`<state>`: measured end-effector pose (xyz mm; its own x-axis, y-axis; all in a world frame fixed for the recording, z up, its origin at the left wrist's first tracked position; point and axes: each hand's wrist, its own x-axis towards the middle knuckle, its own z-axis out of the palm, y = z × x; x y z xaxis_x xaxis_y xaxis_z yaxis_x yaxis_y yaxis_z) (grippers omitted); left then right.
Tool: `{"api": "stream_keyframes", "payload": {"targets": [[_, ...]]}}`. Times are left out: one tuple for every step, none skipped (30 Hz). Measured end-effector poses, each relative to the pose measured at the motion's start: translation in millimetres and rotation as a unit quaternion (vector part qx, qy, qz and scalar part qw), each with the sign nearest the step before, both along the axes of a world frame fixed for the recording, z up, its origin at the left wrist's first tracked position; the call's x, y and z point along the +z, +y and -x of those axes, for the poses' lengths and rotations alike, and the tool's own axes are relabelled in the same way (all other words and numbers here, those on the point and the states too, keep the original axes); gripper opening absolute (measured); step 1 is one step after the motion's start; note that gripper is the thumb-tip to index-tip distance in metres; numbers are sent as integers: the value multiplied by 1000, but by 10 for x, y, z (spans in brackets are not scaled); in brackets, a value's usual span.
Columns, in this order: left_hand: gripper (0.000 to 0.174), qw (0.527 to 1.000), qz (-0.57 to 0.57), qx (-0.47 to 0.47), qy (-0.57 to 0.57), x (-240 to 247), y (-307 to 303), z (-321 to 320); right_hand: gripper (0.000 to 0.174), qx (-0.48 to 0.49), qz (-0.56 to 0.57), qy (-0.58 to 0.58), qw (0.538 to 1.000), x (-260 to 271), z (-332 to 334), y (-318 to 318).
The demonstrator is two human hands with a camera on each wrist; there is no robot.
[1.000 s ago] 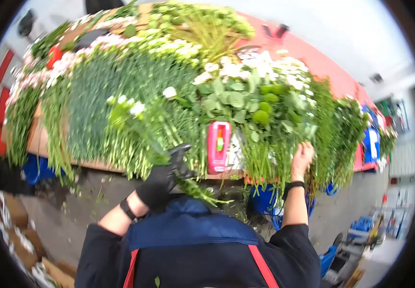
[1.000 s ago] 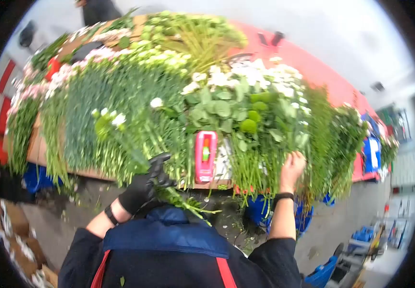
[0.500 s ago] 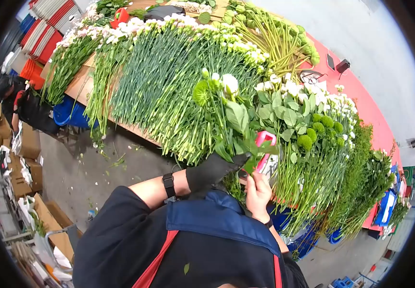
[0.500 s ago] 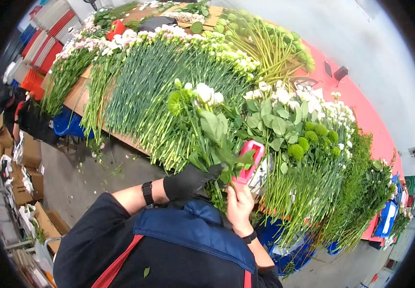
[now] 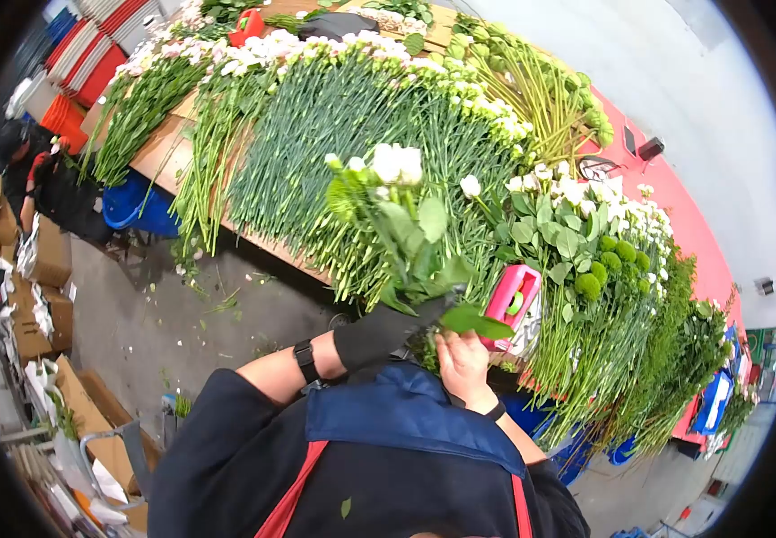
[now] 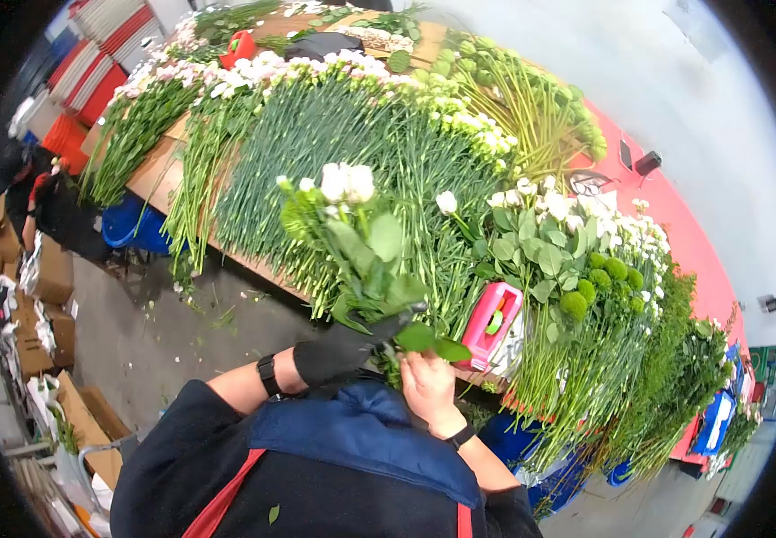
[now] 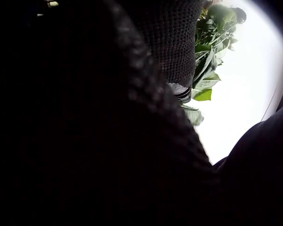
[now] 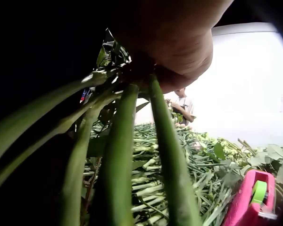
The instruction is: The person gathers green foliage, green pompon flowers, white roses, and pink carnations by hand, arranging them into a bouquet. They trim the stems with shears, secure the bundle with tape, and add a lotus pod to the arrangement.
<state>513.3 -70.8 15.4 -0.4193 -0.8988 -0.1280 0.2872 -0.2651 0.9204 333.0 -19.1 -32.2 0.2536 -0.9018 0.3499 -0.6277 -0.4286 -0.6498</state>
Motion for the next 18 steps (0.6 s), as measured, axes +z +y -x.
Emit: {"api": "stream_keyframes", "payload": {"targets": [[30,995,87,23,-43,51,7,-89,15,20,-1,22,1000,-17,-23,-1],[30,989,126,37,-71,-54,25,-163,15,25,-35,22,999,4,-80,1],[31,980,166,34,-108,-162,41,-273,15,46,-45,0,998,78,-136,-35],[32,967,205,33,-144,-270,56,-382,15,67,-55,-21,996,211,-198,-97],[33,953,243,35,-179,-378,73,-491,14,89,-65,-43,993,345,-254,-161],[36,946,249,27,-208,-546,13,-581,12,98,-44,-61,992,461,-299,-214],[39,941,256,26,-218,-686,9,-687,11,95,-42,-51,993,469,-298,-278],[42,937,262,25,-229,-711,-19,-786,11,93,-40,-43,994,468,-246,-345],[46,933,269,24,-239,-684,-55,-879,11,91,-40,-35,994,456,-196,-414],[46,883,360,68,-294,-624,-37,-959,12,31,-69,-12,997,386,-160,-491],[45,819,445,110,-344,-522,-34,-1041,14,-34,-130,11,991,328,-129,-610],[39,865,387,90,-306,-468,-35,-1093,16,-79,-151,11,985,204,-78,-752],[34,905,324,77,-266,-414,-37,-1146,17,-106,-157,24,982,117,-46,-903],[32,947,227,46,-223,-394,-53,-1191,18,-126,-170,47,976,51,-49,-1057],[32,948,232,41,-214,-401,-61,-1241,19,-123,-159,58,978,-20,-63,-1237],[31,949,237,35,-204,-408,-70,-1291,19,-129,-159,70,976,-71,-110,-1409],[31,950,242,30,-194,-415,-79,-1340,20,-135,-158,83,975,-91,-171,-1587],[35,952,228,-23,-202,-487,-111,-1449,21,-141,-137,104,975,-159,-219,-1769]]}}
